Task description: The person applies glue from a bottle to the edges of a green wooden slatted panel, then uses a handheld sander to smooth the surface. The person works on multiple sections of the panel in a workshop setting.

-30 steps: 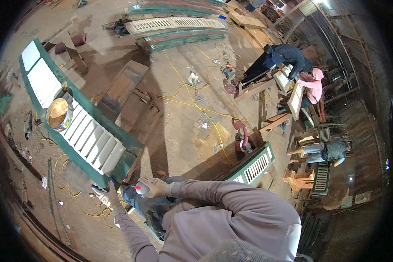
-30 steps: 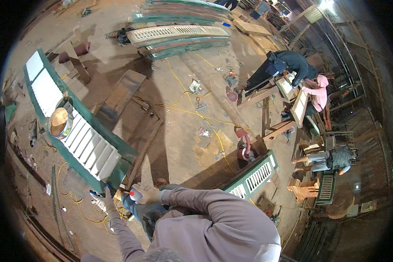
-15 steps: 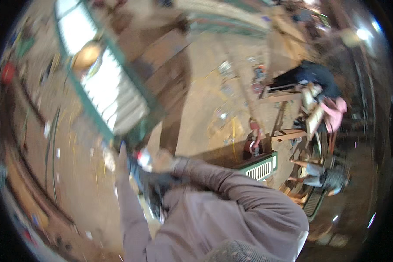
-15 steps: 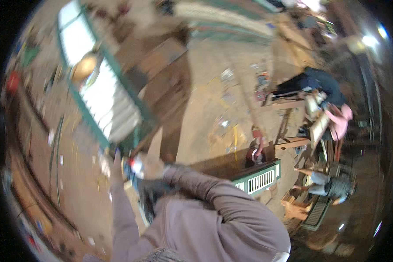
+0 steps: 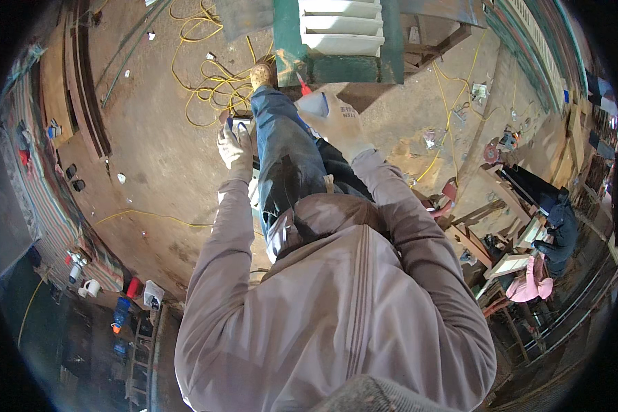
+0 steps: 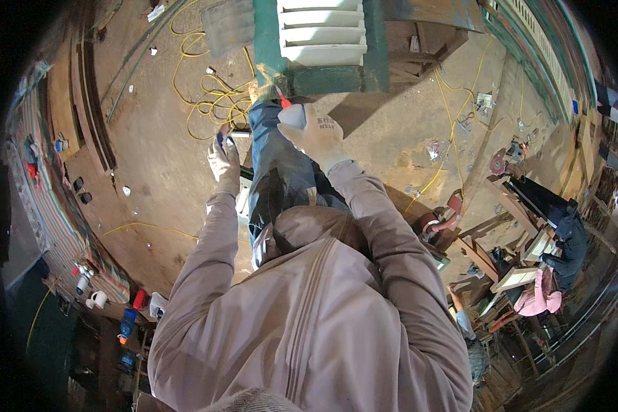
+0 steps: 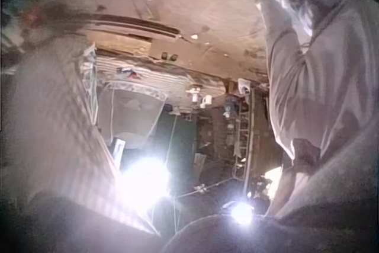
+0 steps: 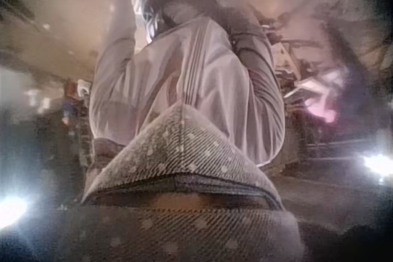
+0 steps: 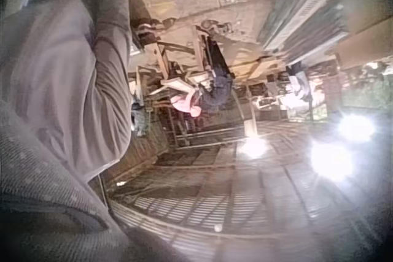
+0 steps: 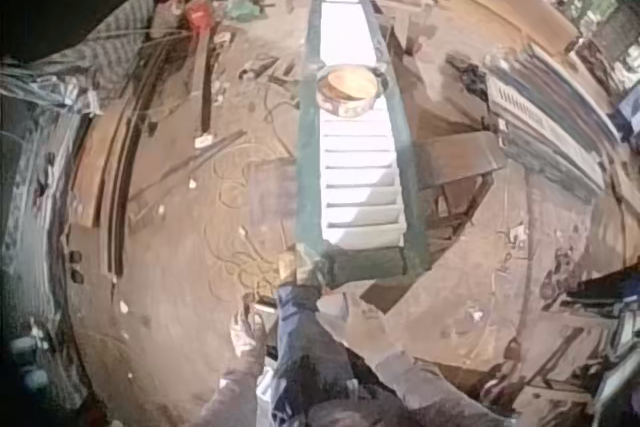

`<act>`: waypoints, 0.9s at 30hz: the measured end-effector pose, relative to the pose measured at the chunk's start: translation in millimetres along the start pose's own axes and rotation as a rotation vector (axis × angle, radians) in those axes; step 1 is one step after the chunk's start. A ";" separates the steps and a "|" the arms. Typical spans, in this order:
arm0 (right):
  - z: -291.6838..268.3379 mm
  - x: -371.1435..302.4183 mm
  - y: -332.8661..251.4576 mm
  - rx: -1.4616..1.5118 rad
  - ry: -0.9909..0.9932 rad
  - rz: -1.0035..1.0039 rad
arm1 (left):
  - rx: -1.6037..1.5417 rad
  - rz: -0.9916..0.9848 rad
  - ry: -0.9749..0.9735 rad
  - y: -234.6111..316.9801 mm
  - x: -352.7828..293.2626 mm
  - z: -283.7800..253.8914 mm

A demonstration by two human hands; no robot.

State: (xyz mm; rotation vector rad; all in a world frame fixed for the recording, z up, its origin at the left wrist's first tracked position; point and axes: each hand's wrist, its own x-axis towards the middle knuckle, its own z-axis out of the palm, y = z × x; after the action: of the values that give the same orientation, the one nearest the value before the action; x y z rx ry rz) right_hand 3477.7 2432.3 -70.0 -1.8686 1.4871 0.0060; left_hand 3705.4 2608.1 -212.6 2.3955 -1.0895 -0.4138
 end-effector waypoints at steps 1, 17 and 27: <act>-2.4 2.3 -3.1 -0.002 -0.052 0.026 | -0.001 -0.039 -0.029 -5.3 -7.9 0.8; -24.6 6.6 -29.1 -0.090 -0.213 0.058 | -0.136 -0.032 -0.012 -1.7 -11.5 4.4; -22.4 -6.8 -23.1 -0.116 -0.163 -0.019 | -0.148 -0.051 -0.040 -10.4 -17.4 10.0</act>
State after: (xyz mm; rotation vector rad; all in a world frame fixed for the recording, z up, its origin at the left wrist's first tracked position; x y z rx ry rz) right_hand 3485.5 2427.3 -38.4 -1.9248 1.3826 0.2343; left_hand 3696.3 2624.5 -225.2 2.2973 -0.9804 -0.5430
